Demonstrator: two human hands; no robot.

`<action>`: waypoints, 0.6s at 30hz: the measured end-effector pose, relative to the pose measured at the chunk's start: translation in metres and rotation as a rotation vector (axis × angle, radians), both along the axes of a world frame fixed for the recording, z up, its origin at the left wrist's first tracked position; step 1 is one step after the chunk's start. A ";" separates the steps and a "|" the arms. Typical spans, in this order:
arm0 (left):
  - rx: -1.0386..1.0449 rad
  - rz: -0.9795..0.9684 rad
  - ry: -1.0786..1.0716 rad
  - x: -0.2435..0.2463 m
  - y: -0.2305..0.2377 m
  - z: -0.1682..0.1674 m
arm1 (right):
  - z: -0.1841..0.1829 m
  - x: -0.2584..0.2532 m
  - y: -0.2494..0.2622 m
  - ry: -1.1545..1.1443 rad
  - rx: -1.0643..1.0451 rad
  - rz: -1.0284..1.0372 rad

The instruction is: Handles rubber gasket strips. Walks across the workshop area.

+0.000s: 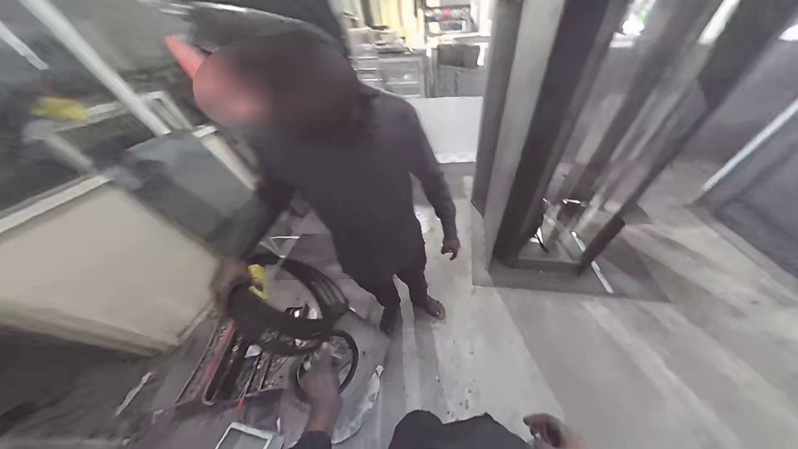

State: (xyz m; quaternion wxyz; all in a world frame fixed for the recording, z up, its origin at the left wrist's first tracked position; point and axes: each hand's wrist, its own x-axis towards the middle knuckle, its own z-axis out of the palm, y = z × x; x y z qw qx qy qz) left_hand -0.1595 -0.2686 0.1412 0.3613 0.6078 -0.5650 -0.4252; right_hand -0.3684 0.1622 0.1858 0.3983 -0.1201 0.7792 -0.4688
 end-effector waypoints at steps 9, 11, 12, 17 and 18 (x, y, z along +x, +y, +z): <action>0.361 -1.082 -0.370 -0.210 0.133 -0.048 | -0.031 -0.095 -0.008 -0.079 -0.065 -0.077; 0.271 -1.196 -0.264 -0.276 0.144 -0.026 | -0.035 -0.120 0.013 -0.099 0.016 -0.175; 0.221 -1.272 -0.199 -0.316 0.153 -0.003 | -0.035 -0.132 0.028 -0.093 0.070 -0.224; -0.246 -1.773 0.571 -0.495 0.246 0.193 | -0.052 -0.158 0.116 -0.042 0.213 -0.367; -0.362 -1.860 0.791 -0.524 0.274 0.243 | -0.058 -0.164 0.133 -0.036 0.211 -0.395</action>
